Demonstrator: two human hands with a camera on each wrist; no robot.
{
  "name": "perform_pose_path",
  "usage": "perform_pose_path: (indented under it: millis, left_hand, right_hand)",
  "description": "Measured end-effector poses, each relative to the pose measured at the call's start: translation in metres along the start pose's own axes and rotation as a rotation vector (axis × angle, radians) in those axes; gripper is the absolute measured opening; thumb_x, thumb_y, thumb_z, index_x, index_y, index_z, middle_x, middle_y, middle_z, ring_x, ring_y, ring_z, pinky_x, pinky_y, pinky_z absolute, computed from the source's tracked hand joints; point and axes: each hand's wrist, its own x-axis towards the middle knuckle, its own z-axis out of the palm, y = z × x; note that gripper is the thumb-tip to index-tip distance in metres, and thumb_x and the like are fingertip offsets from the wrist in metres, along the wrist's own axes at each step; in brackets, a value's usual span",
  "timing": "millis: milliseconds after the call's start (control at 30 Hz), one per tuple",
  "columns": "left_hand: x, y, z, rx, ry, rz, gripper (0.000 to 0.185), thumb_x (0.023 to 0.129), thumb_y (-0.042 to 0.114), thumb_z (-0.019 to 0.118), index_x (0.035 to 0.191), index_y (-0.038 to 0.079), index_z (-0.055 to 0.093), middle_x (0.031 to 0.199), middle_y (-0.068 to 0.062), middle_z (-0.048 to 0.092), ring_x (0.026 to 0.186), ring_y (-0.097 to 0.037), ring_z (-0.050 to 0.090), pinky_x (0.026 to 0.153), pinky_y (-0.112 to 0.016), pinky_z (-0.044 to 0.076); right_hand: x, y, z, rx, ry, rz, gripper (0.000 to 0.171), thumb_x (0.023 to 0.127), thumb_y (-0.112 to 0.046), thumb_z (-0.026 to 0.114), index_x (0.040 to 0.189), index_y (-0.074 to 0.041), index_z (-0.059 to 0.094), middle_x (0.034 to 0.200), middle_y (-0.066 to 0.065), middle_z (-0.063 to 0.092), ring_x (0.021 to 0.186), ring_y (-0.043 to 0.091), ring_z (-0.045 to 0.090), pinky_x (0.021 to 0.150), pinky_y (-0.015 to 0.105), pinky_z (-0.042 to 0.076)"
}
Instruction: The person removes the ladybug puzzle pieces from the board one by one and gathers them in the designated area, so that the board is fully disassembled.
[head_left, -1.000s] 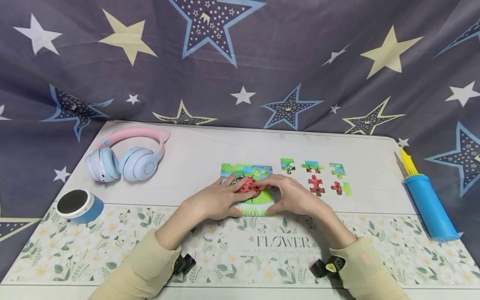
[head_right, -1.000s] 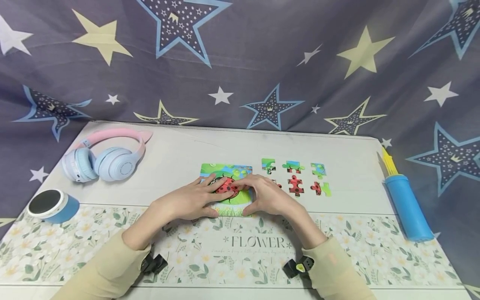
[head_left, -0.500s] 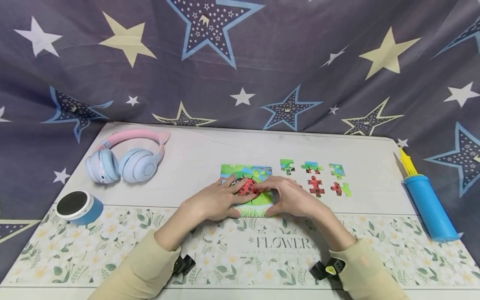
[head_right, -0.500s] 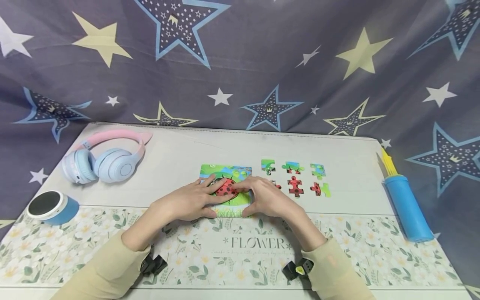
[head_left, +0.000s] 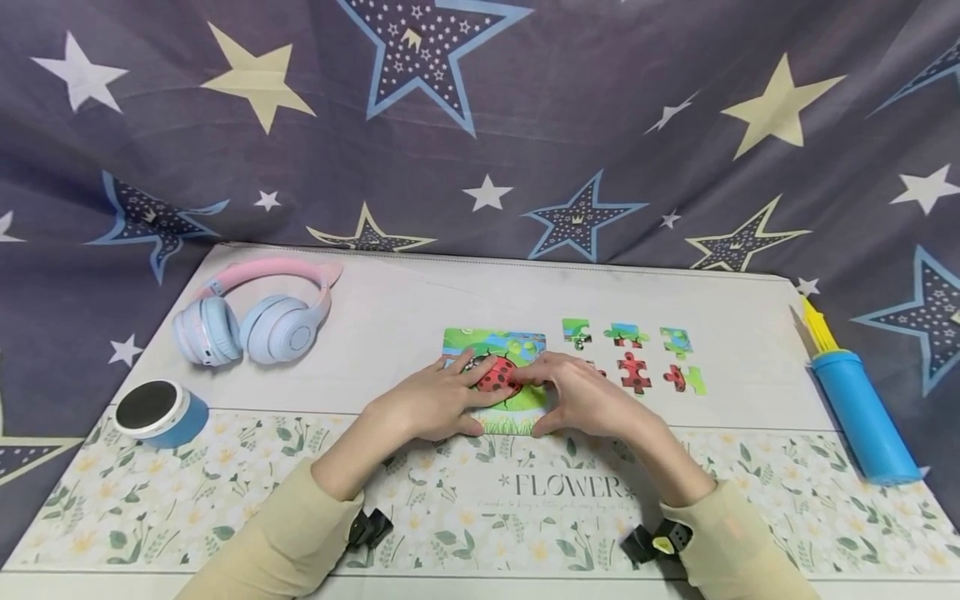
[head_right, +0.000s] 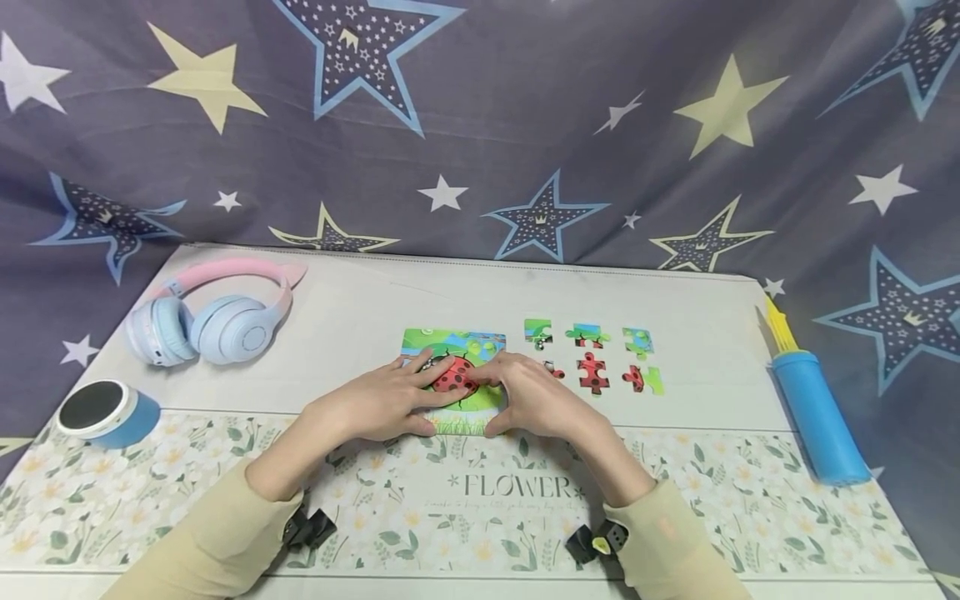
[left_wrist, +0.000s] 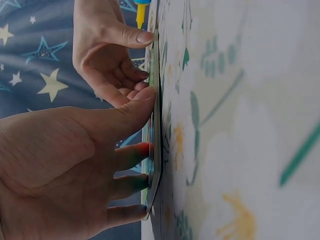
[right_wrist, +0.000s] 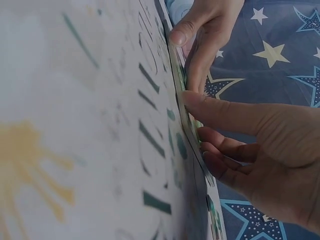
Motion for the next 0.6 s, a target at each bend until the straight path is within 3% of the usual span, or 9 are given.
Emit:
perform_pose_path:
  millis: [367, 600]
  left_hand:
    - [-0.001, 0.0013, -0.0013, -0.009, -0.011, -0.007, 0.06, 0.103, 0.039, 0.06, 0.159, 0.033, 0.039, 0.175, -0.008, 0.013, 0.161, -0.04, 0.011, 0.129, -0.062, 0.019]
    - [0.0012, -0.0002, -0.001, -0.004, -0.016, -0.007, 0.06, 0.103, 0.039, 0.059, 0.16, 0.033, 0.039, 0.175, -0.007, 0.012, 0.161, -0.04, 0.01, 0.129, -0.062, 0.019]
  right_hand:
    - [-0.0013, -0.0007, 0.0007, 0.031, 0.003, -0.015, 0.076, 0.071, -0.022, 0.095, 0.141, -0.017, 0.065, 0.119, 0.001, 0.065, 0.096, 0.015, 0.056, 0.083, 0.029, 0.051]
    - [-0.0008, 0.0, 0.0008, 0.04, 0.009, -0.031, 0.079, 0.071, -0.019, 0.094, 0.144, -0.021, 0.062, 0.117, 0.0, 0.063, 0.094, 0.016, 0.055, 0.081, 0.029, 0.051]
